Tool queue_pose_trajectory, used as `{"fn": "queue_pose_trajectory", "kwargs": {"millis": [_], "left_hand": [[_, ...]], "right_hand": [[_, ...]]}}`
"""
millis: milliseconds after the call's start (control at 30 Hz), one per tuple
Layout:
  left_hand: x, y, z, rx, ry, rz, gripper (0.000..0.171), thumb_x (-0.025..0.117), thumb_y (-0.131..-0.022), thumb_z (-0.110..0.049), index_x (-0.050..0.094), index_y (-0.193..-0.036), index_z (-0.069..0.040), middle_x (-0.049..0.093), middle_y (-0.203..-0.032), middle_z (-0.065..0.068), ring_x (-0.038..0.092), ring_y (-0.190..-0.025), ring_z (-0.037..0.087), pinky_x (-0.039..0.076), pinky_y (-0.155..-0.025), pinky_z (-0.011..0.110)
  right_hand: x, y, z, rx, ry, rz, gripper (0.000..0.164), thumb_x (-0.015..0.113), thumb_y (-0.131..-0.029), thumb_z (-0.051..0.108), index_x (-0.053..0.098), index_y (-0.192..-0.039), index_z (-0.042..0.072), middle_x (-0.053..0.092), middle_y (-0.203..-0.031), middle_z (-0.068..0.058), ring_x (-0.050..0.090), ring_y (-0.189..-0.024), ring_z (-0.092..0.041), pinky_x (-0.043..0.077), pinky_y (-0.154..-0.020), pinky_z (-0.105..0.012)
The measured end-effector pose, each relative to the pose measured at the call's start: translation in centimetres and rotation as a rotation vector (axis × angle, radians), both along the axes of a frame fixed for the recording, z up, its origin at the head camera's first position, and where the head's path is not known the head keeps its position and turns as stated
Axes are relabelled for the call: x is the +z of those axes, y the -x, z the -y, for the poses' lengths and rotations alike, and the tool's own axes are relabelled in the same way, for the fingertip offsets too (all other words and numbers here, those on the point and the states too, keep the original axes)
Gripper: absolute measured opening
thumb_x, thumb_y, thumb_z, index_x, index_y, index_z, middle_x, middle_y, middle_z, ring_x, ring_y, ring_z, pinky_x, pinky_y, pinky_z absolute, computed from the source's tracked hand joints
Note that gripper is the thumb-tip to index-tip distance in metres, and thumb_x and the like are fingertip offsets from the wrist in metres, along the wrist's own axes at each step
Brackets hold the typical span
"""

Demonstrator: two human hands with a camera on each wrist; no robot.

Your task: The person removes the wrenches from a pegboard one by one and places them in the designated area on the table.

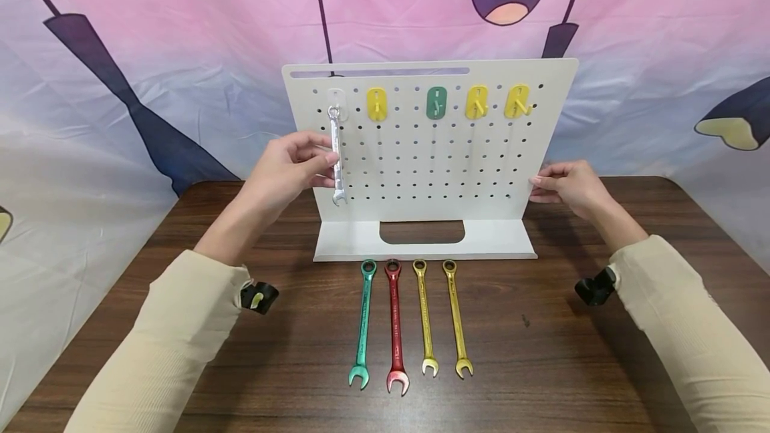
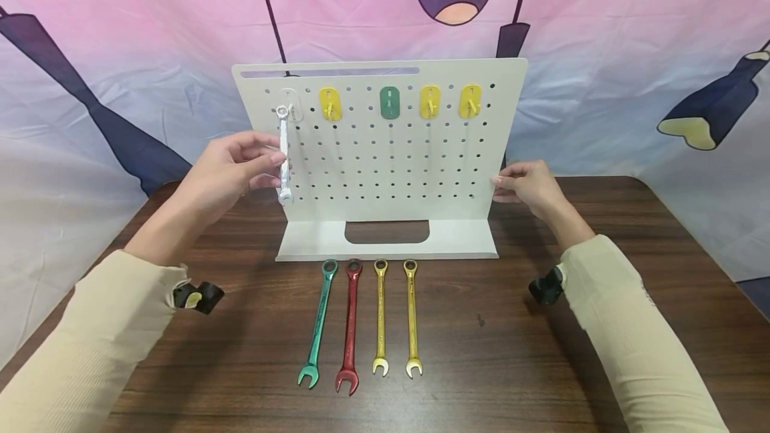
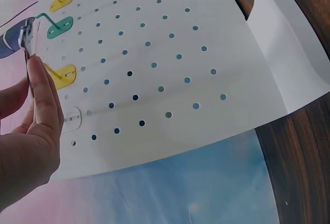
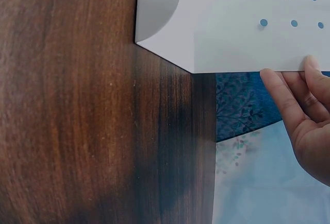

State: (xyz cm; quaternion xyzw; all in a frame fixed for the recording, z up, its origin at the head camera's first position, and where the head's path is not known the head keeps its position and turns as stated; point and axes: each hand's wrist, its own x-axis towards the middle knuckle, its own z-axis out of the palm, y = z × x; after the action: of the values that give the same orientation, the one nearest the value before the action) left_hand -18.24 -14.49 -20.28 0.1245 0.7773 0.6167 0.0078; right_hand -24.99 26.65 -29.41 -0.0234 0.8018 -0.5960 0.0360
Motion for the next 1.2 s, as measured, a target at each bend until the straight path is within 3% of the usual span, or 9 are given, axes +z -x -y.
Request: {"fn": "queue_pose_trajectory", "kwargs": {"millis": [300, 500, 900, 1200], "left_hand": [[0.3, -0.4, 0.0, -0.002, 0.011, 0.005, 0.027, 0.055, -0.091, -0.003, 0.047, -0.112, 0.011, 0.061, -0.084, 0.006, 0.061, -0.070, 0.014, 0.056, -0.076, 0.030], [-0.4, -0.9, 0.0, -0.012, 0.043, 0.014, 0.027, 0.054, -0.091, -0.002, 0.046, -0.113, 0.012, 0.060, -0.082, 0.009, 0.061, -0.068, 0.014, 0.057, -0.073, 0.031], [-4.9, -2.0, 0.5, -0.084, 0.116, 0.205, 0.023, 0.052, -0.090, 0.005, 0.044, -0.109, 0.014, 0.059, -0.081, 0.014, 0.061, -0.069, 0.016, 0.058, -0.070, 0.034], [-8.2, -3.1, 1.1, -0.166, 0.098, 0.359, 0.015, 0.048, -0.089, 0.010, 0.043, -0.103, 0.014, 0.057, -0.074, 0.012, 0.061, -0.062, 0.017, 0.058, -0.067, 0.038]], "right_hand": [[0.0, -0.1, 0.0, -0.002, -0.029, 0.004, 0.025, 0.056, -0.090, 0.005, 0.054, -0.100, -0.018, 0.055, -0.092, -0.010, 0.066, -0.075, -0.017, 0.052, -0.083, -0.043], [-0.1, -0.1, -0.1, -0.004, -0.028, 0.003, 0.026, 0.056, -0.090, 0.004, 0.053, -0.101, -0.019, 0.055, -0.093, -0.010, 0.066, -0.075, -0.017, 0.053, -0.082, -0.042], [-0.1, 0.0, -0.1, -0.001, -0.023, -0.002, 0.025, 0.056, -0.090, 0.005, 0.053, -0.100, -0.019, 0.054, -0.093, -0.011, 0.066, -0.076, -0.017, 0.053, -0.082, -0.042], [-0.1, 0.0, 0.0, -0.006, -0.012, 0.000, 0.023, 0.057, -0.090, 0.004, 0.055, -0.098, -0.017, 0.055, -0.092, -0.010, 0.066, -0.075, -0.018, 0.053, -0.081, -0.041]]}}
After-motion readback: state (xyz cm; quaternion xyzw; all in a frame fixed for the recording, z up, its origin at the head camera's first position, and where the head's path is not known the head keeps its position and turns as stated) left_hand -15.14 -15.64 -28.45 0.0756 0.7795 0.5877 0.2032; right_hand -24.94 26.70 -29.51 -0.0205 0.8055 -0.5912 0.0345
